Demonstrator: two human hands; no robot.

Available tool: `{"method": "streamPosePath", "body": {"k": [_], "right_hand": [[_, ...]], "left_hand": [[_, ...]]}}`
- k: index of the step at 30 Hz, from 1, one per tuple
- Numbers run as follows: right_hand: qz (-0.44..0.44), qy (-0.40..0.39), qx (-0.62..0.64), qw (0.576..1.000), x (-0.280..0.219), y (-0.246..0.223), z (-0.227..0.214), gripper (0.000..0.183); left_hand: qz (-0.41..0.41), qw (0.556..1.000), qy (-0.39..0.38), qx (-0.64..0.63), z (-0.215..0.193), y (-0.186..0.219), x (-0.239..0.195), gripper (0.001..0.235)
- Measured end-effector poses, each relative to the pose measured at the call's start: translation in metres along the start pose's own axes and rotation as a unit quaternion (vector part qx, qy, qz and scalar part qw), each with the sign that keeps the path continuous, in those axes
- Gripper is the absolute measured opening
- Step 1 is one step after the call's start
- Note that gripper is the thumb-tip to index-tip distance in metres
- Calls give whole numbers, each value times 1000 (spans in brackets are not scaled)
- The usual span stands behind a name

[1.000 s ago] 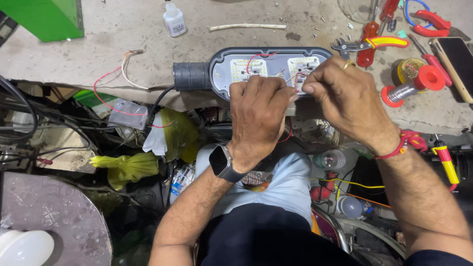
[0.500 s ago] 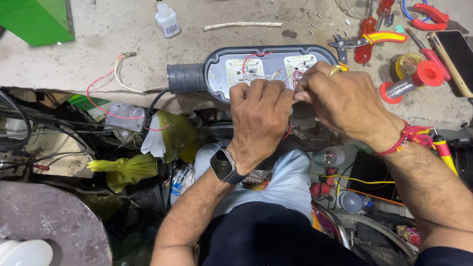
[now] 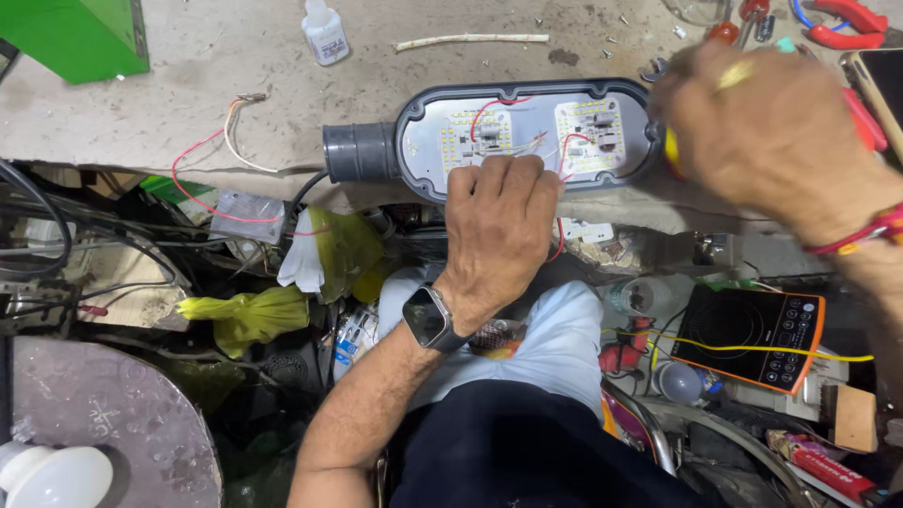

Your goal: The person repairs an LED light fixture by stripping wires, connecting them to the circuit board, and securing the connections. They use pliers, a screwdriver, and soldering tools to complete the wiring and assembly.

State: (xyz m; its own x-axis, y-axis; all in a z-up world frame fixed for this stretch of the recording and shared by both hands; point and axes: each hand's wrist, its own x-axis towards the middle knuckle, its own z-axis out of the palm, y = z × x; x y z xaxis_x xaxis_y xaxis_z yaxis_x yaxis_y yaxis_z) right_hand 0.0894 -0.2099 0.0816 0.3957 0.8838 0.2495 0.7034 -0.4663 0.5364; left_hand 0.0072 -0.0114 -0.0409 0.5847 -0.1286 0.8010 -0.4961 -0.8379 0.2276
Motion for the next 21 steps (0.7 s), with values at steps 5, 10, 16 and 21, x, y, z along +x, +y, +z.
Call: {"method": "streamPosePath", "body": {"k": [5, 10, 16, 21], "right_hand": [[-2, 63, 216, 974, 5, -17, -6, 36], [-32, 58, 291, 955, 0, -28, 17, 14], [-24, -15, 290, 957, 1, -14, 37, 8], [17, 61, 285, 956, 26, 18, 44, 9]], "left_hand": [[-6, 1000, 10, -22, -1, 1, -1, 17], [-10, 1000, -1, -22, -2, 2, -1, 18], [-14, 1000, -7, -13, -3, 3, 4, 19], [-22, 999, -12, -25, -5, 1, 4, 19]]}}
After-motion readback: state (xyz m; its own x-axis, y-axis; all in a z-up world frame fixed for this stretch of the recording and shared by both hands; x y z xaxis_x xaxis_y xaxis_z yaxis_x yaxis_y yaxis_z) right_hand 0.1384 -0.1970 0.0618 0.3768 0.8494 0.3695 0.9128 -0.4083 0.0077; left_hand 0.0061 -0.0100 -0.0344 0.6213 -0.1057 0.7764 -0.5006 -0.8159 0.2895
